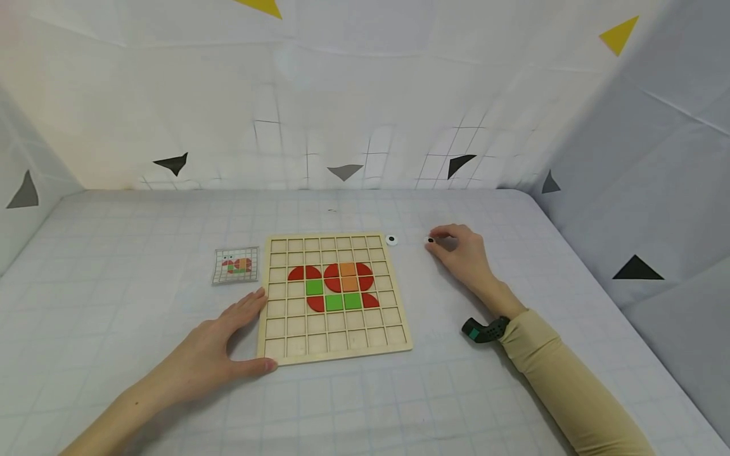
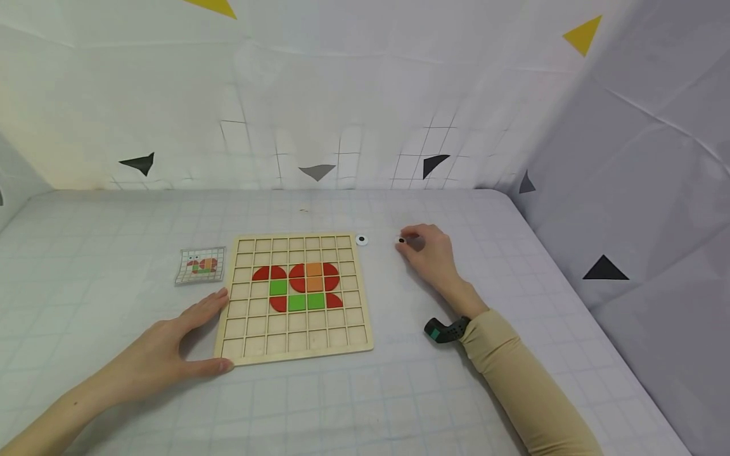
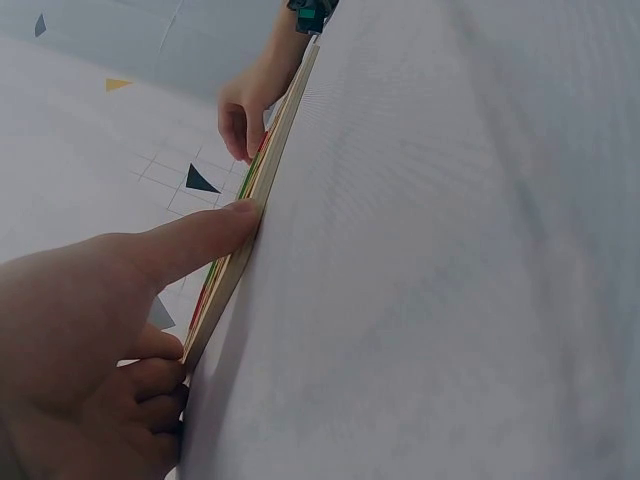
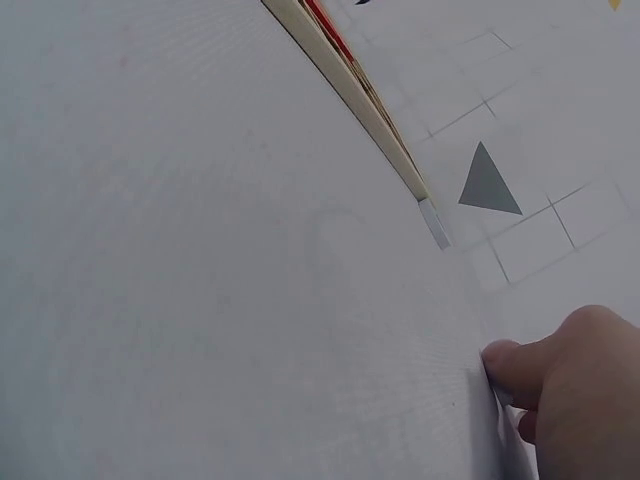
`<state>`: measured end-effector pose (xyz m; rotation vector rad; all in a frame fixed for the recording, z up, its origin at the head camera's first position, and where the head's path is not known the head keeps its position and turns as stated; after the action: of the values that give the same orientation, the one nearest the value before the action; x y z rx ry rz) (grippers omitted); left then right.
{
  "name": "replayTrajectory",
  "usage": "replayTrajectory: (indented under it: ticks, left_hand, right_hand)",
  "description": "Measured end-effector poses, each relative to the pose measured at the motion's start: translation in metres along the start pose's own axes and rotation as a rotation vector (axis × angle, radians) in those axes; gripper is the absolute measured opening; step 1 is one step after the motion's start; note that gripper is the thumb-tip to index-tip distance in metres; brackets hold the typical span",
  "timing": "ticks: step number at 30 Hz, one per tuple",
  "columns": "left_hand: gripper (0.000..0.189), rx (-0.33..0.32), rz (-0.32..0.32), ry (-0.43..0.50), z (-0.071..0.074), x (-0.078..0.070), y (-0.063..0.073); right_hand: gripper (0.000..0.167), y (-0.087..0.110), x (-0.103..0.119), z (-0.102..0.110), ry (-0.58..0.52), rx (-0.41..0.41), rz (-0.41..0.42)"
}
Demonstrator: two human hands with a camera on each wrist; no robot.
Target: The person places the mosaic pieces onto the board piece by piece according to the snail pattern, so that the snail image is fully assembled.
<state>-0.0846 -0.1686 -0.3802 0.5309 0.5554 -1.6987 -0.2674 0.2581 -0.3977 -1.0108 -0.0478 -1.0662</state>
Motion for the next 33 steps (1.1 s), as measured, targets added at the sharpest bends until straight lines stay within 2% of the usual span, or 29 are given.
replayTrajectory:
  ticks: [7,14,22,33]
  left_hand:
    - [0.107,-0.006,0.0,0.003,0.001,0.001,0.001]
    - [0.108,-0.001,0.006,0.015,-0.001,0.002,0.001]
    - [0.108,-0.012,-0.007,0.01,0.0,0.001,0.0]
    - [0.108,-0.004,0.003,-0.001,0.001,0.0,0.0]
  right_hand:
    - [0.026,-0.001,0.002,-0.002,-0.032,0.024,0.012]
    - [0.026,-0.004,0.011,-0.003,-0.061,0.055,-0.024]
    - [0.027,-0.013,0.057,-0.017,-0.159,0.143,0.012]
    - [0.023,-0.015,0.111,-0.054,-0.252,0.289,0.012]
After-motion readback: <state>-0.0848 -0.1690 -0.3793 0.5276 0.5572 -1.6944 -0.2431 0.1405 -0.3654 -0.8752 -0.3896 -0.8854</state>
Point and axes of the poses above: each hand's wrist, its own y-axis away from the middle knuckle, its own z-axis out of the back of the hand, x = y × z, the point moved 2 cm from there along -y, towards the middle knuckle, and after that the axes turned 12 degrees about -x, right-handed, at the moved point
